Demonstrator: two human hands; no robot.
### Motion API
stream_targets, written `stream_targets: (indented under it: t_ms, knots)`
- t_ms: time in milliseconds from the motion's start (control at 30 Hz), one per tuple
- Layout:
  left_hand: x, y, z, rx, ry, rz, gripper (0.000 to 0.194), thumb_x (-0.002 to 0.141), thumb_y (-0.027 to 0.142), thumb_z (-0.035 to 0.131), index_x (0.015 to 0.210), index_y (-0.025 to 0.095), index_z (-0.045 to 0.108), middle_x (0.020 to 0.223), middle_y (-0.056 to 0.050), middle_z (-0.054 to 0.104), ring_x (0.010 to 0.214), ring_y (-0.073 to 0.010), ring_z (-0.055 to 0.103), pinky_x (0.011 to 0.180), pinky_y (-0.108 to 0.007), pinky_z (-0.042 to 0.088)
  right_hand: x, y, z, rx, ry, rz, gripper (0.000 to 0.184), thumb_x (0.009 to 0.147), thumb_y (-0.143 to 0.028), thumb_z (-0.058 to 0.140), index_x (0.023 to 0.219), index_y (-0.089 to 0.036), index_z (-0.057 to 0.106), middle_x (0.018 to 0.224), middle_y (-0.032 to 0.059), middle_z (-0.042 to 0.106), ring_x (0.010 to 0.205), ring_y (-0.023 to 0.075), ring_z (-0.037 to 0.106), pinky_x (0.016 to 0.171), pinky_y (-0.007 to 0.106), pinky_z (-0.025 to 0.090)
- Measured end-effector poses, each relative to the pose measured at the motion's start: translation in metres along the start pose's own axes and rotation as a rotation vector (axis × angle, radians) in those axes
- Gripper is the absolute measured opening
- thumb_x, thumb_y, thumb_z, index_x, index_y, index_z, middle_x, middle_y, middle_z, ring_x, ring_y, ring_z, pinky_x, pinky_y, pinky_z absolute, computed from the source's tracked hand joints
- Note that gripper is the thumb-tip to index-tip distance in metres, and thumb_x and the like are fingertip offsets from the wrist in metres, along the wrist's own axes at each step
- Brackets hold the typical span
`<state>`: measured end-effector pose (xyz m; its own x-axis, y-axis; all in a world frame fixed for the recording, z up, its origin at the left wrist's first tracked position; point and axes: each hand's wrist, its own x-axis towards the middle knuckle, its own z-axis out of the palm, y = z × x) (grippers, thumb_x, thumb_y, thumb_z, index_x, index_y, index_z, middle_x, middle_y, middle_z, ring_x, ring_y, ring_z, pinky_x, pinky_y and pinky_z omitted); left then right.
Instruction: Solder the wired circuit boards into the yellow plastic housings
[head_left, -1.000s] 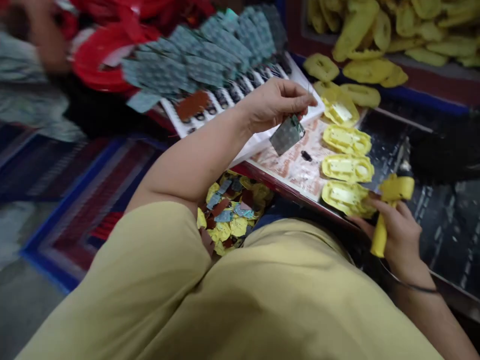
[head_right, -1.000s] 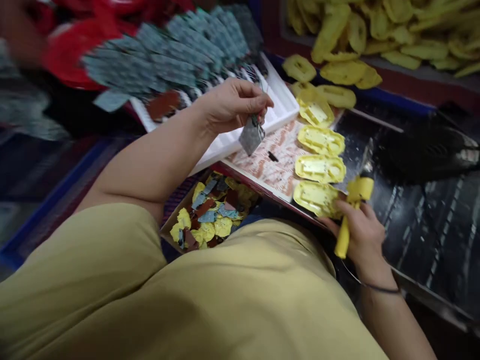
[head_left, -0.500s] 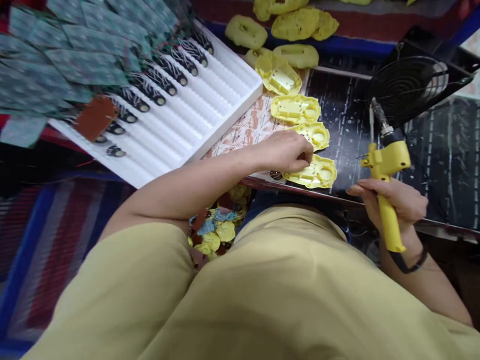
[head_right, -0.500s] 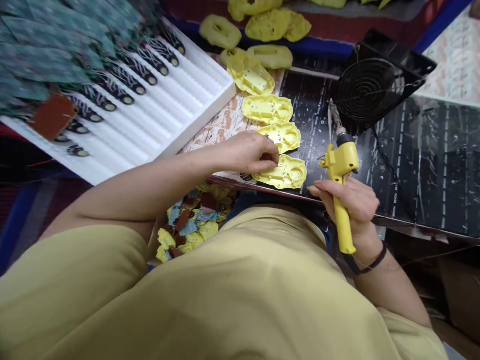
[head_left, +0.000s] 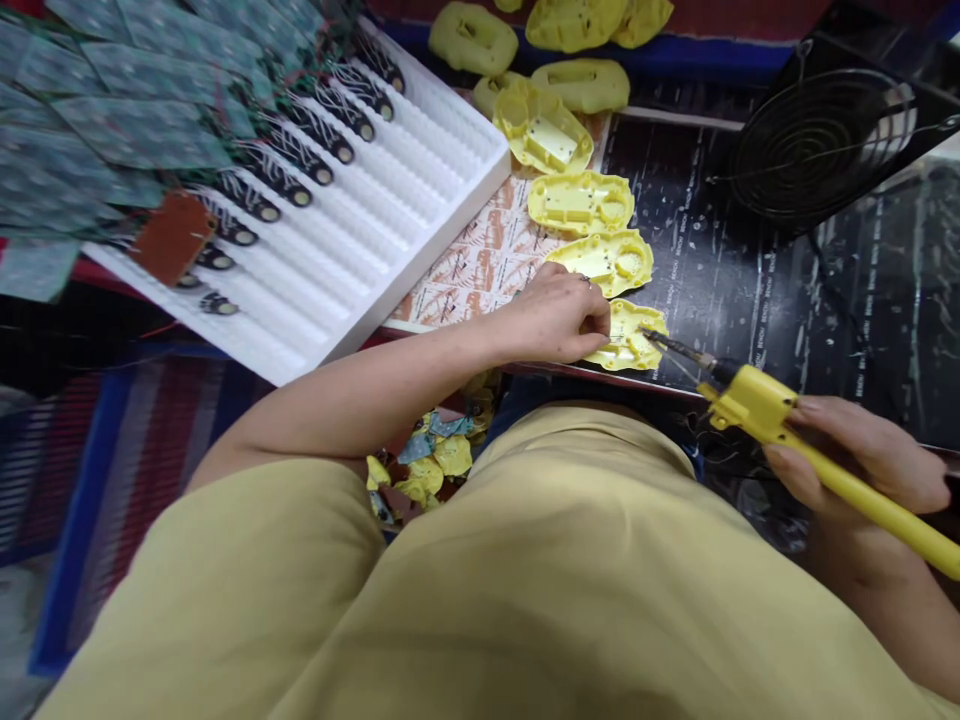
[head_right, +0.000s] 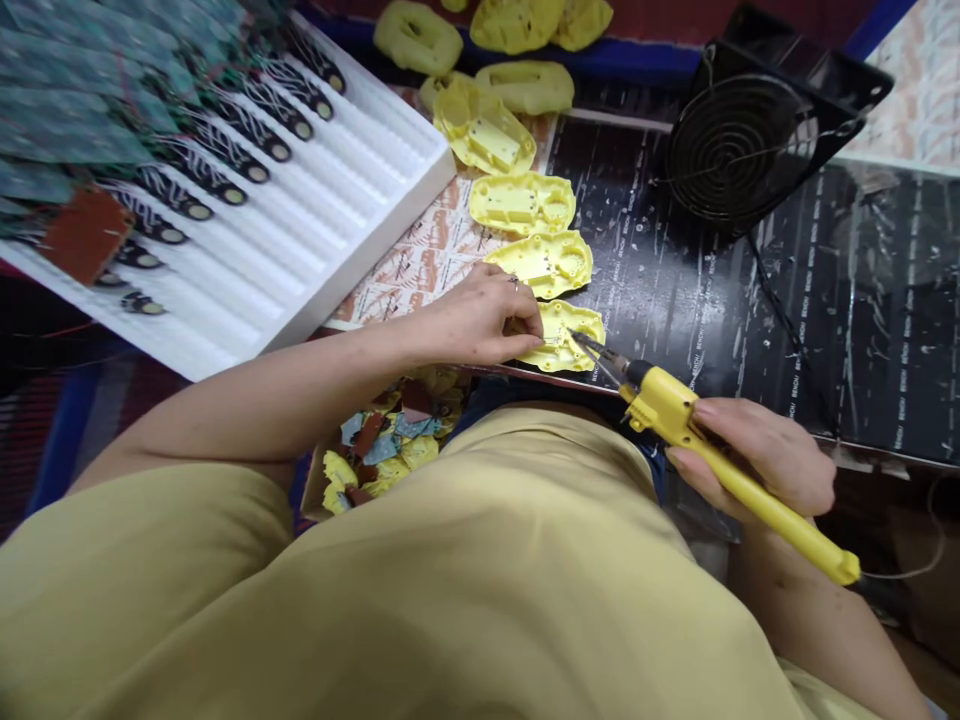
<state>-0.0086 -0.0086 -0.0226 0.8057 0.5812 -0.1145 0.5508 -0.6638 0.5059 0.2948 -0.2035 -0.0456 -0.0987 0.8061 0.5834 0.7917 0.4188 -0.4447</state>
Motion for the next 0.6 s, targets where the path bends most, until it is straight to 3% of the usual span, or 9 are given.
stream_targets:
  t_ms: [133, 233, 600]
  knots:
    - [0.0, 0.001, 0.0, -0.003, -0.003, -0.022, 0.017, 0.091, 0.026, 0.065, 0.087, 0.021, 0.081, 0.087, -0.002, 0.081, 0.097, -0.022, 0.071, 0.11, -0.045, 0.042, 0.008, -0.003, 0.014, 0.187, -0.01, -0.137, 0.02, 0.095, -0.019, 0.082, 0.111, -0.029, 0.075, 0.083, 0.0, 0.08, 0.073, 0.0225, 0.08, 0.061, 0.033, 0.067]
    - [0.001, 0.002, 0.0, 0.002, 0.012, -0.026, 0.017, 0.089, 0.025, 0.065, 0.087, 0.021, 0.081, 0.087, -0.002, 0.081, 0.096, -0.0216, 0.07, 0.108, -0.044, 0.043, 0.009, 0.005, 0.02, 0.192, -0.046, -0.212, 0.004, 0.102, -0.027, 0.075, 0.103, -0.028, 0.072, 0.081, -0.0008, 0.079, 0.071, 0.0185, 0.079, 0.062, 0.028, 0.066]
    - [0.003, 0.003, 0.003, 0.02, 0.016, -0.039, 0.015, 0.085, 0.024, 0.065, 0.082, 0.021, 0.079, 0.085, -0.003, 0.079, 0.094, -0.0233, 0.069, 0.107, -0.046, 0.042, 0.017, 0.011, 0.014, 0.164, -0.16, -0.253, 0.01, 0.11, -0.035, 0.067, 0.102, -0.029, 0.07, 0.084, 0.0009, 0.079, 0.082, 0.0141, 0.081, 0.072, 0.024, 0.068]
